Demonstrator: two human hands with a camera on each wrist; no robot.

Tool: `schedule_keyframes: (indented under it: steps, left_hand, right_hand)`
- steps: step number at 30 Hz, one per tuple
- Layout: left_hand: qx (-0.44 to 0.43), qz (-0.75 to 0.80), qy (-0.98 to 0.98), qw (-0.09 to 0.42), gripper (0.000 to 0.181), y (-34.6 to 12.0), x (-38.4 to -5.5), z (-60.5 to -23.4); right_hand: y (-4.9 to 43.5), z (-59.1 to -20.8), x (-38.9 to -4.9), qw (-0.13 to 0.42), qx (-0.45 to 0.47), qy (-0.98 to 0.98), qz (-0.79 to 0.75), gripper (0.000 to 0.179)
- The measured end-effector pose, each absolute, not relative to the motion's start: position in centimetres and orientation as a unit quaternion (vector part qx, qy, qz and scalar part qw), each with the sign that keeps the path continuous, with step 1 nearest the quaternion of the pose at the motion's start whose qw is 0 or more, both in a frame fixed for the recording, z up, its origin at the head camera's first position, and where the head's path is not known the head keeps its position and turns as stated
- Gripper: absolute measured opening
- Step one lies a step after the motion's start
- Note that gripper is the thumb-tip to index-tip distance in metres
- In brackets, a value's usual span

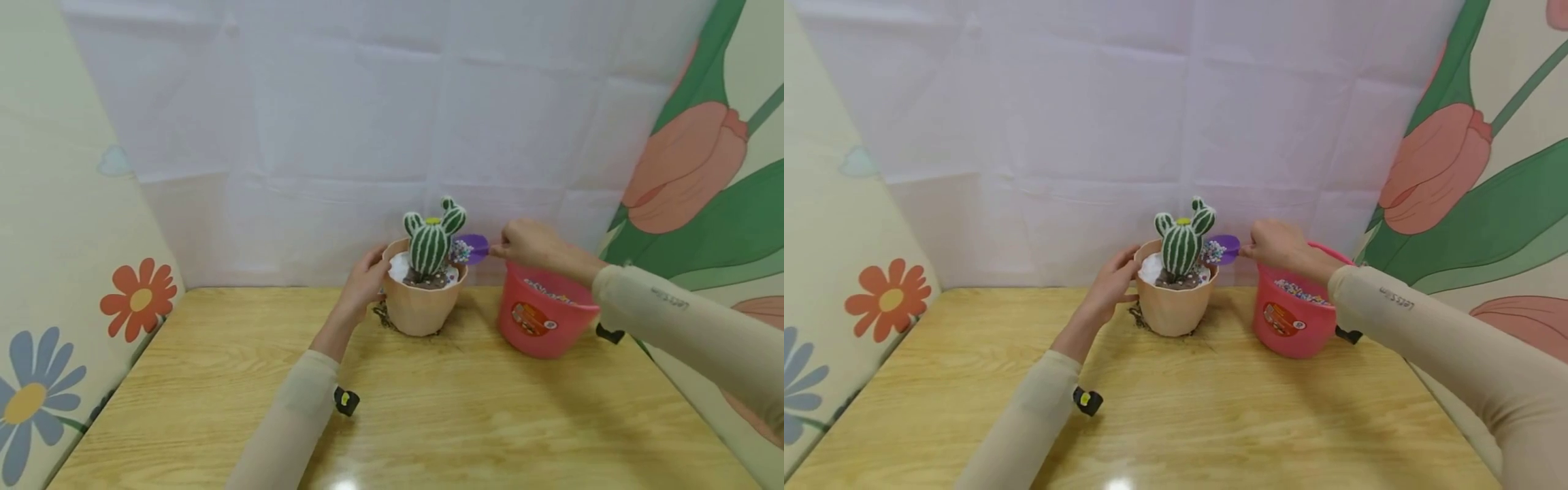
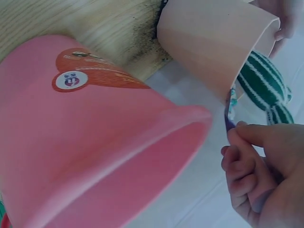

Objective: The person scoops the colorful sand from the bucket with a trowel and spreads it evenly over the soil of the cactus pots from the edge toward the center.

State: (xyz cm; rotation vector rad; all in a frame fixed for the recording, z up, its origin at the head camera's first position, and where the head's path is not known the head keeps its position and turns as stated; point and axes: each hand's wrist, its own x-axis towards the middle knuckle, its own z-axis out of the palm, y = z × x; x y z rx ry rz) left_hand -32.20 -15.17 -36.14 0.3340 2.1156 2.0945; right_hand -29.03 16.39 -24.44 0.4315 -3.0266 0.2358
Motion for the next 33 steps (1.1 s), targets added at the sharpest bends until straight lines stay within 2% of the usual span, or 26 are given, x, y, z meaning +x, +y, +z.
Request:
schedule_keyframes:
  steps: [4,23,33]
  left_hand:
    - [0.113,0.696,0.706,0.074,0.06,-15.1,-32.2,-36.1]
    - [0.112,0.7,0.702,0.071,0.055,-13.5,-33.1,-36.3]
    - [0.106,0.698,0.705,0.065,0.053,-13.3,-33.3,-36.2]
  right_hand:
    - [16.2,-23.9,-28.7,0.029,0.139,-0.988,0.054,0.033]
    - [15.4,-21.6,-27.1,-0.01,0.113,-0.993,-0.027,0.03]
    - [15.0,-21.2,-26.4,0.021,0.111,-0.992,-0.06,0.032]
